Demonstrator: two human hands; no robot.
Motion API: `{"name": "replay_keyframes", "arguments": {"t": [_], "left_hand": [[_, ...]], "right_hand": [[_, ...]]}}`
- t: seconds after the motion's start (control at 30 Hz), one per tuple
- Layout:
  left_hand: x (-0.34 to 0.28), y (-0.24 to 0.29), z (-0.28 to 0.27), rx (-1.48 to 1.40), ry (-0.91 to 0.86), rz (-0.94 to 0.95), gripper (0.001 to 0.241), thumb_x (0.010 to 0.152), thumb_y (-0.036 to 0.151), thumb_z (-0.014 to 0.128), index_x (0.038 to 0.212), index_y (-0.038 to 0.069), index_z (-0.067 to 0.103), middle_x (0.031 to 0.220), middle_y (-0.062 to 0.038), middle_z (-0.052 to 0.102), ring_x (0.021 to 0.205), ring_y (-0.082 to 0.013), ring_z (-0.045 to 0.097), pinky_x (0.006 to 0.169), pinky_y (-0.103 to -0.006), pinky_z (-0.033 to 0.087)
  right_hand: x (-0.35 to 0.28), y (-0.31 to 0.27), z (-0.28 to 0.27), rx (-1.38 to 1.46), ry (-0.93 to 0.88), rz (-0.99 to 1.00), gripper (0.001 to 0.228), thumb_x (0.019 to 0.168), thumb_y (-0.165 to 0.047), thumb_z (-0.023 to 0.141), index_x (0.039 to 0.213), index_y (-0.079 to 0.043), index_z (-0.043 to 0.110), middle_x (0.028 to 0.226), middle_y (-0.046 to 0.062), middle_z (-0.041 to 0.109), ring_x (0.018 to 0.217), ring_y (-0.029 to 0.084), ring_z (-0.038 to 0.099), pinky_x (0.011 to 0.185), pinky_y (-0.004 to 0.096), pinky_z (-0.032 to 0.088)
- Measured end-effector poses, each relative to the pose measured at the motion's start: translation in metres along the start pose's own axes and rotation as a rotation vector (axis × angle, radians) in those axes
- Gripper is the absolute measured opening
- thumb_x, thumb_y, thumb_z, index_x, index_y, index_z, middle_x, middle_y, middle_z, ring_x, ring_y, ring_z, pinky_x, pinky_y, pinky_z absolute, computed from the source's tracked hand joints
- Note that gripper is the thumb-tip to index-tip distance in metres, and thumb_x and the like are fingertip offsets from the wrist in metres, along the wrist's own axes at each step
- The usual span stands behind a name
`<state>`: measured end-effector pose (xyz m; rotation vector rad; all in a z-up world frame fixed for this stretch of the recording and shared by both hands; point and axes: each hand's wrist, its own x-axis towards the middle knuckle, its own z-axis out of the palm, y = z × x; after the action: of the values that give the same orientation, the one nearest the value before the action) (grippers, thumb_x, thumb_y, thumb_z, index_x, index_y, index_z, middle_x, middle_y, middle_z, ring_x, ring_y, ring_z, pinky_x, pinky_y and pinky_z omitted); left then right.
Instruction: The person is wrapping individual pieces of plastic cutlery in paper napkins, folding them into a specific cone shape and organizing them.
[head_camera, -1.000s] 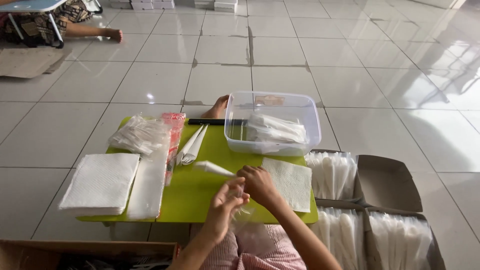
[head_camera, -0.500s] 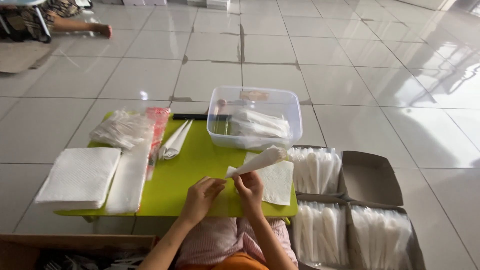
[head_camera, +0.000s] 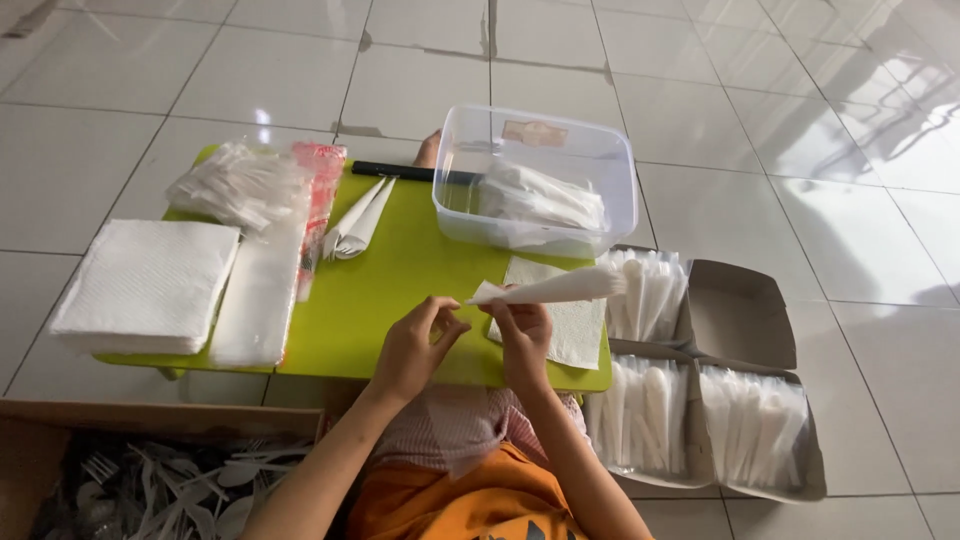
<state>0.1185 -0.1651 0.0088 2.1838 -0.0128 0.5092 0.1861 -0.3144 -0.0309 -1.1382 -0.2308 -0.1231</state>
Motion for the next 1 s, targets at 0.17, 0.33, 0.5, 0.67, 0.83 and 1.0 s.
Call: {"name": "replay_keyframes", "arguments": {"t": [0.17, 0.33, 0.5, 0.67, 0.83, 1.0], "left_hand": [[0.007, -0.001, -0.008, -0.093, 0.098, 0.016, 0.032, 0.09, 0.031, 0.08, 0.109, 0.012, 0.063, 0.083, -0.004, 0.075, 0.075, -0.0188, 0.073, 0.072, -0.0339, 0.06], [0.007, 0.006, -0.014, -0.121, 0.116, 0.037, 0.034, 0.086, 0.029, 0.084, 0.107, 0.012, 0.063, 0.081, -0.004, 0.076, 0.072, -0.0187, 0.073, 0.069, -0.0329, 0.06], [0.006, 0.012, -0.019, -0.157, 0.143, 0.014, 0.032, 0.087, 0.028, 0.083, 0.108, 0.014, 0.064, 0.08, -0.003, 0.075, 0.069, -0.0189, 0.07, 0.067, -0.0335, 0.059], [0.0, 0.014, -0.002, -0.131, 0.146, 0.055, 0.031, 0.086, 0.024, 0.083, 0.109, 0.013, 0.066, 0.081, -0.004, 0.075, 0.07, -0.0203, 0.071, 0.068, -0.0345, 0.059], [0.001, 0.016, 0.003, -0.08, 0.152, 0.127, 0.03, 0.087, 0.023, 0.082, 0.111, 0.013, 0.066, 0.082, -0.004, 0.075, 0.071, -0.0203, 0.072, 0.068, -0.0337, 0.061], [-0.005, 0.02, 0.008, -0.071, 0.138, 0.156, 0.034, 0.086, 0.022, 0.082, 0.114, 0.014, 0.067, 0.085, -0.004, 0.076, 0.073, -0.0199, 0.073, 0.069, -0.0339, 0.061]], "right_hand": [[-0.015, -0.008, 0.011, -0.083, -0.03, -0.165, 0.016, 0.089, -0.004, 0.076, 0.101, 0.001, 0.066, 0.096, 0.014, 0.069, 0.092, 0.019, 0.069, 0.085, 0.038, 0.054], [-0.016, -0.011, 0.019, -0.11, -0.023, -0.237, 0.018, 0.087, -0.004, 0.079, 0.096, 0.0, 0.064, 0.093, 0.014, 0.067, 0.093, 0.023, 0.066, 0.085, 0.036, 0.052], [-0.024, -0.03, 0.021, -0.128, 0.056, -0.269, 0.015, 0.091, -0.01, 0.075, 0.097, -0.005, 0.062, 0.095, 0.011, 0.064, 0.095, 0.022, 0.062, 0.089, 0.038, 0.05], [-0.035, -0.037, 0.013, -0.196, 0.098, -0.285, 0.018, 0.09, -0.009, 0.078, 0.097, -0.002, 0.063, 0.096, 0.013, 0.065, 0.097, 0.022, 0.065, 0.09, 0.037, 0.052], [-0.033, -0.034, 0.008, -0.12, 0.048, -0.287, 0.017, 0.09, -0.006, 0.075, 0.1, 0.001, 0.062, 0.094, 0.015, 0.065, 0.089, 0.022, 0.067, 0.085, 0.04, 0.059], [-0.028, -0.014, -0.007, -0.202, 0.048, -0.376, 0.017, 0.089, 0.001, 0.074, 0.101, 0.003, 0.062, 0.094, 0.018, 0.065, 0.086, 0.027, 0.071, 0.082, 0.042, 0.063]]}}
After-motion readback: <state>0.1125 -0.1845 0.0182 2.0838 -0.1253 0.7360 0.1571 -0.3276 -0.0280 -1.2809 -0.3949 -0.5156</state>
